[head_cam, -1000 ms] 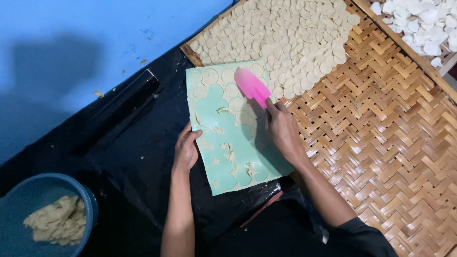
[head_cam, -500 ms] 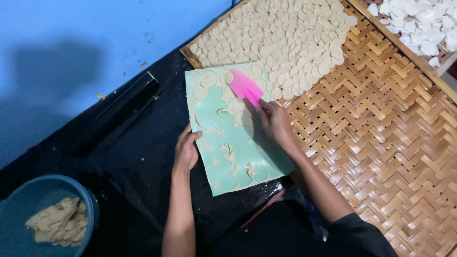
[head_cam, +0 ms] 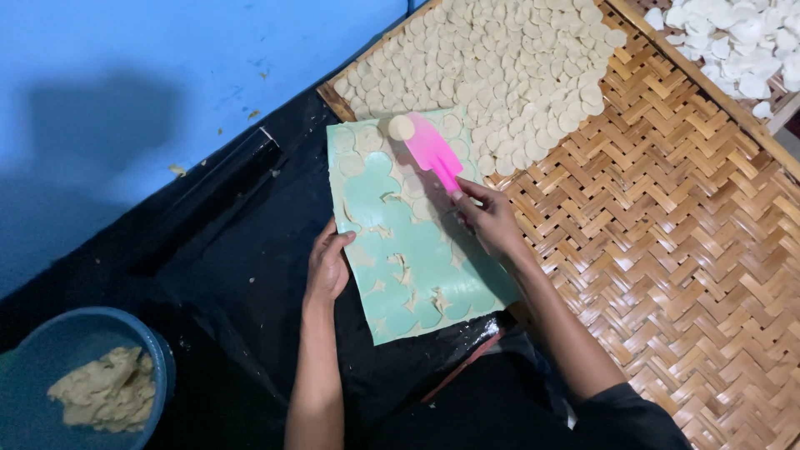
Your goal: The person uses a pink spatula to extract pre-cut circles of dough from a green plastic sheet and place them on a woven bamboo drying tray.
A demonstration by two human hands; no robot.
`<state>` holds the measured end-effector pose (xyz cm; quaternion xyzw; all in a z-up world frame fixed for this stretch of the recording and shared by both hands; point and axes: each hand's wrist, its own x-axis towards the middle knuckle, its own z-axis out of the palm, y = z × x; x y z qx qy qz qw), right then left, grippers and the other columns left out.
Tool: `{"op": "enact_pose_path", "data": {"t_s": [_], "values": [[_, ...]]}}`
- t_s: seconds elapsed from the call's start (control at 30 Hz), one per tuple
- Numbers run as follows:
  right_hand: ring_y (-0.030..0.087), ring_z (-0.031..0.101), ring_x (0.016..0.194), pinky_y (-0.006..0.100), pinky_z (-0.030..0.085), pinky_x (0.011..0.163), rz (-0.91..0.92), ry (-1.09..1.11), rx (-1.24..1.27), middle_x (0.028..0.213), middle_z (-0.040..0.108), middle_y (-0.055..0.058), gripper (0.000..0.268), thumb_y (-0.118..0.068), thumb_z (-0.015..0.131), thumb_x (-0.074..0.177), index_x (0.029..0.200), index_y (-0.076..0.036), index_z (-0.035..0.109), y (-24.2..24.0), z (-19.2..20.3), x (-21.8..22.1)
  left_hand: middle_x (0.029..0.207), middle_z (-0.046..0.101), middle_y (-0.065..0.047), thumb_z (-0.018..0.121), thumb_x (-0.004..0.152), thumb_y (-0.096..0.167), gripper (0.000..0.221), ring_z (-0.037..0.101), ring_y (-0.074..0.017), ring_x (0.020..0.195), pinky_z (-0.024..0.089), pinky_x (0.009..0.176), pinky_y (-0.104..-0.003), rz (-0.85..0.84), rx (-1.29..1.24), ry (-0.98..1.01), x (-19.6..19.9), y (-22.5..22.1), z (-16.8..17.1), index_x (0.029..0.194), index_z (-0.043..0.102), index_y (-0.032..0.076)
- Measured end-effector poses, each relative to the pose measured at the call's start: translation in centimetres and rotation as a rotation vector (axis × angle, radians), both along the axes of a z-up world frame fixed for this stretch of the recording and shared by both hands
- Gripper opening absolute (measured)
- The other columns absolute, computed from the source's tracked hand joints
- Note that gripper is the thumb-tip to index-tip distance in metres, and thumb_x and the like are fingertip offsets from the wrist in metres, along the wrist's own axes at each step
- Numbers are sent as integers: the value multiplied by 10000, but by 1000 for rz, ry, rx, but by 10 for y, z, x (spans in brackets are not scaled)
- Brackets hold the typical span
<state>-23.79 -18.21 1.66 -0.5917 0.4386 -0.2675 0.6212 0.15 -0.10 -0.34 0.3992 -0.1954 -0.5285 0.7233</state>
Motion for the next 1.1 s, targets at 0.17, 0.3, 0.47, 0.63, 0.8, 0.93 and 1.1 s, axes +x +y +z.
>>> {"op": "enact_pose_path", "data": {"t_s": [0.17,0.3,0.47,0.63,0.8,0.93,1.1], "values": [[65,561,633,238,448,539,-56,52,-29,900,719,26,419,-220,683,972,1358,-56,676,-5,26,-17,1390,609,-139,566,916,46,580,558,-220,1277,389,1127,-348,-6,7,6,0,1,0,1482,485,-46],[151,698,795,290,575,667,-291,283,-380,1045,740,120,327,-168,641,1004,1299,-27,645,-46,20,-67,1401,602,-145,551,921,45,580,556,-222,1282,390,1124,-346,3,20,-21,0,0,-3,1487,475,-59],[272,716,869,403,557,758,-494,588,-628,1032,749,185,279,-143,716,981,1209,15,696,-106,18,-138,1393,600,-149,541,925,42,575,554,-222,1274,392,1115,-345,4,43,-23,-1,0,1,1488,472,-57],[300,737,890,416,567,808,-585,622,-731,991,747,195,268,-156,723,992,1192,21,702,-153,2,-181,1373,606,-143,532,918,40,577,556,-220,1250,399,1100,-345,11,85,-25,-3,-1,7,1486,479,-46],[358,734,874,474,554,798,-559,754,-647,966,751,210,247,-180,707,973,1159,-20,733,-161,10,-181,1376,598,-144,530,927,41,564,543,-215,1255,394,1106,-339,12,68,-37,0,0,-4,1483,489,-47],[420,712,871,519,537,836,-489,857,-753,966,735,256,243,-152,705,987,1180,-7,733,-154,21,-174,1374,599,-139,530,926,41,561,544,-212,1254,393,1104,-336,16,60,-40,-1,0,-1,1479,493,-49],[470,673,871,577,507,738,-500,975,-846,1077,661,277,263,-84,641,1000,1247,-14,700,-145,31,-163,1353,610,-140,547,922,33,550,567,-216,1238,408,1099,-340,12,54,-10,-2,-1,2,1463,501,-55]]}}
